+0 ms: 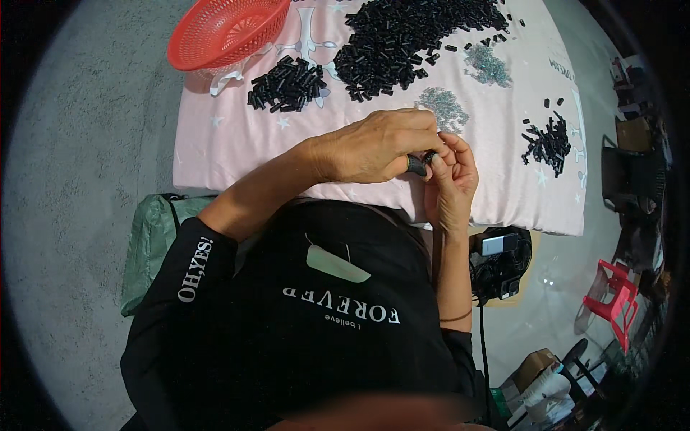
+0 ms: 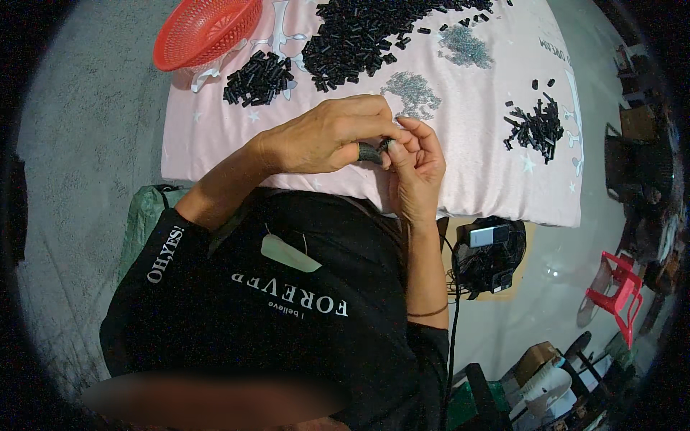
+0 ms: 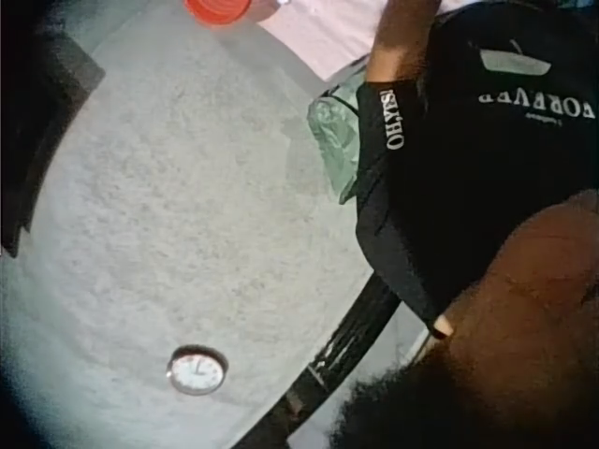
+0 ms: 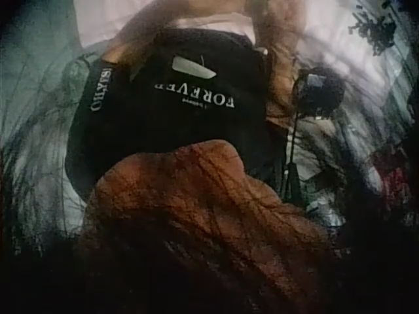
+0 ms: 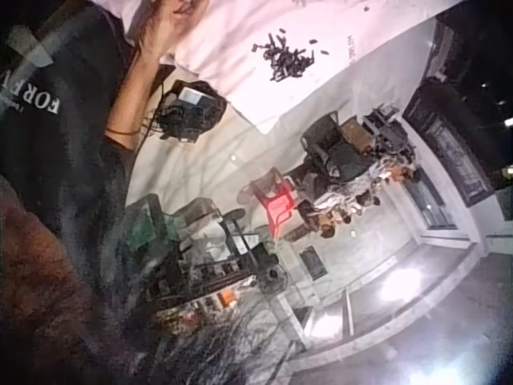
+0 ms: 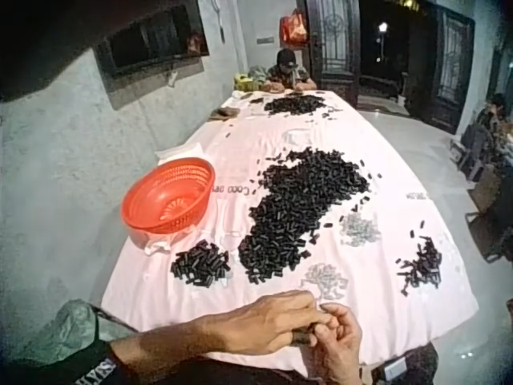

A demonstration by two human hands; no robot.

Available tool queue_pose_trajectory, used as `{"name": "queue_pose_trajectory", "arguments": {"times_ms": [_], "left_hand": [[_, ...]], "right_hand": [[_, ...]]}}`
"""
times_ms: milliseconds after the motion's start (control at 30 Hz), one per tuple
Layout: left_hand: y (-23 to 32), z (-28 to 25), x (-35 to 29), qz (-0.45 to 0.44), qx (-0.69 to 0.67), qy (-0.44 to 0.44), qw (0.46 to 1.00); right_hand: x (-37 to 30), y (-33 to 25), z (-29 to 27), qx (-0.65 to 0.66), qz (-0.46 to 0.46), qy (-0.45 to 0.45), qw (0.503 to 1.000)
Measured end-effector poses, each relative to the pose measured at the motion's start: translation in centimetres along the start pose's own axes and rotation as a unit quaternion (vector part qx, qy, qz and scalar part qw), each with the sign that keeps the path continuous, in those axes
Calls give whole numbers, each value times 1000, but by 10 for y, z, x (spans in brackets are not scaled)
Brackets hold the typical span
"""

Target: Manual assembly of small black plastic sleeves by inserting silver metal pins into them.

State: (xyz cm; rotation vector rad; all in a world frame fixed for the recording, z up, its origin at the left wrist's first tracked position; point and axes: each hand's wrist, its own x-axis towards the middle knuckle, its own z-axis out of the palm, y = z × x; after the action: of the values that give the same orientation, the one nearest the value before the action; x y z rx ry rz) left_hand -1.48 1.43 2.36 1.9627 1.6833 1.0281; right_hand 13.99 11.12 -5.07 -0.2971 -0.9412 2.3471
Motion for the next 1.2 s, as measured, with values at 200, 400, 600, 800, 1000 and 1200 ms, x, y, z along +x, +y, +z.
{"name": "queue_pose_trajectory", "arguments": {"times_ms": [200, 400, 600, 800, 1000, 1200], "left_hand": [[-2, 6, -5, 27, -8, 40, 999], [3, 14, -8, 30, -3, 81, 996], [3, 18, -12, 24, 8, 134, 991], [-41, -27, -42, -160, 149, 230, 948], [-70, -60, -76, -225, 280, 268, 894], [-69, -46, -59, -184, 283, 287, 897]], "right_hand": [[-2, 1, -6, -22, 0, -13, 1000], [-4, 1, -9, -31, 4, -5, 999], [-6, 2, -8, -74, -4, -31, 997], [-1, 1, -1, -36, -5, -5, 999], [0, 0, 1, -37, -5, 15, 999], [-1, 2, 2, -47, -14, 11, 999]]}}
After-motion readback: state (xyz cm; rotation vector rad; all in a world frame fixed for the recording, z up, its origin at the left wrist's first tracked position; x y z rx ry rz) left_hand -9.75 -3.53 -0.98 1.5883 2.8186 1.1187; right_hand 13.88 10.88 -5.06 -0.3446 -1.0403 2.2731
